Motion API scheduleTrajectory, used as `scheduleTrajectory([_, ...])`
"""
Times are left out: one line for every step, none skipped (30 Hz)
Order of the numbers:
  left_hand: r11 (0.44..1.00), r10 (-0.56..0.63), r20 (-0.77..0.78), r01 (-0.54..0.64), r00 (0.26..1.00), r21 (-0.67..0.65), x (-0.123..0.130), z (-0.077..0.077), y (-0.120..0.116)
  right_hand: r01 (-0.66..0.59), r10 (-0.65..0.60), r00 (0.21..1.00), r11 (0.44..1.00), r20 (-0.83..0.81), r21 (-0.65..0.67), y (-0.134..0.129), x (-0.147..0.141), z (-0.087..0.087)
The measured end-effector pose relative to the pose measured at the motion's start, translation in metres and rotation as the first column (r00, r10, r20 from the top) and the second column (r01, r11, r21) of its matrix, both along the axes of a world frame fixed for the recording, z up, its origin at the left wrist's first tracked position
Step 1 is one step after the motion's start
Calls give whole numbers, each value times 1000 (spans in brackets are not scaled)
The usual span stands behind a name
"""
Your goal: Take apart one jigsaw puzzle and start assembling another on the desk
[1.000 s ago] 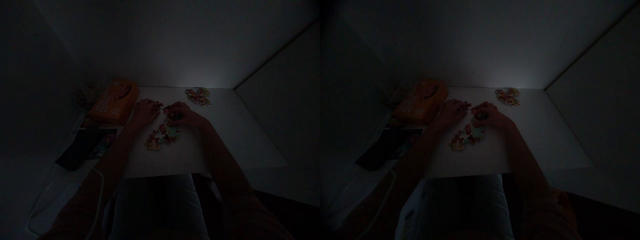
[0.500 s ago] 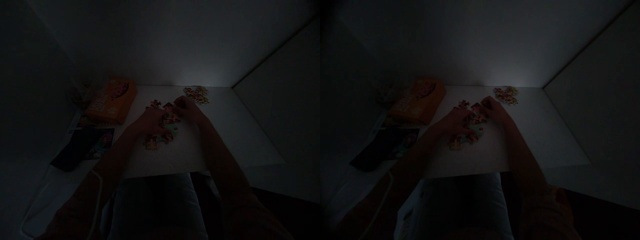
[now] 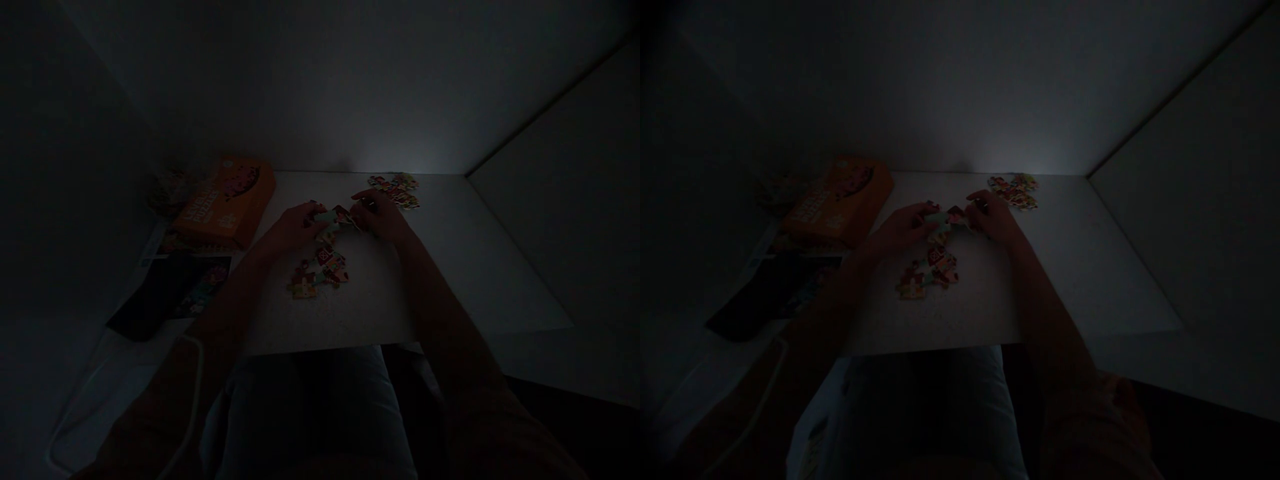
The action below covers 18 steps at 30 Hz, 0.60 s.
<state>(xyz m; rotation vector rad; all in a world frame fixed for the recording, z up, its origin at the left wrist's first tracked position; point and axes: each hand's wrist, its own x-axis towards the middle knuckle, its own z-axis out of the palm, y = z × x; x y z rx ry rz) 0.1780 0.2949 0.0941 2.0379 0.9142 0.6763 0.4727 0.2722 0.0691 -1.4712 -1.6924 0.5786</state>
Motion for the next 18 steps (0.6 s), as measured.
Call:
scheduleTrajectory([999, 33, 13, -33, 999, -3, 0, -1, 2, -20, 20, 1000, 1000, 15, -4, 0, 0, 0])
scheduleTrajectory([998, 66, 21, -65, 998, -10, 0, -1, 3, -35, 35, 999, 999, 34, -4, 1, 0, 0])
scheduleTrajectory([995, 98, 26, -98, 995, -16, -1, -1, 4, -46, 46, 997, 999, 56, 1, 1, -1, 0])
scheduleTrajectory([991, 130, 30, -129, 991, -16, -1, -1, 5, -52, 51, 996, 999, 78, 13, 2, -1, 1])
scheduleTrajectory([987, 161, 32, -161, 986, -7, -1, 0, 6, -53, 50, 994, 998, 95, 32, 2, -1, 2])
scheduleTrajectory([982, 188, 31, -188, 982, 6, -1, 1, 6, -54, 48, 993, 997, 104, 53, 1, -3, 3])
scheduleTrajectory([978, 205, 28, -206, 978, 17, -1, 2, 7, -56, 49, 994, 996, 101, 71, 0, -4, 5])
scheduleTrajectory([976, 214, 27, -215, 976, 24, 0, 2, 6, -61, 54, 995, 995, 85, 84, -1, -7, 7])
scheduleTrajectory([976, 215, 30, -216, 976, 24, 0, 3, 6, -69, 64, 996, 994, 55, 90, -3, -11, 9])
scheduleTrajectory([978, 208, 38, -209, 977, 16, 0, 4, 5, -83, 81, 997, 993, 16, 90, -5, -15, 12])
scheduleTrajectory([980, 196, 52, -197, 979, 3, 1, 4, 5, -104, 106, 994, 991, -25, 80, -8, -20, 14])
scheduleTrajectory([983, 185, 71, -185, 980, -11, 1, 4, 4, -131, 135, 988, 989, -69, 62, -11, -25, 16])
scheduleTrajectory([984, 176, 92, -175, 980, -23, 2, 4, 3, -162, 164, 980, 986, -116, 33, -13, -30, 18])
scheduleTrajectory([986, 166, 110, -163, 980, -30, 2, 3, 3, -192, 189, 968, 981, -163, -5, -15, -34, 19])
scheduleTrajectory([988, 154, 123, -150, 980, -36, 3, 3, 3, -217, 203, 957, 975, -206, -44, -17, -37, 20])
scheduleTrajectory([990, 141, 132, -137, 981, -41, 3, 2, 4, -228, 204, 949, 970, -242, -78, -18, -40, 20])
scheduleTrajectory([991, 128, 138, -122, 982, -49, 3, 1, 4, -224, 191, 944, 970, -268, -99, -18, -41, 20])
scheduleTrajectory([993, 113, 146, -105, 983, -59, 4, 0, 5, -206, 170, 944, 973, -284, -103, -17, -42, 20])
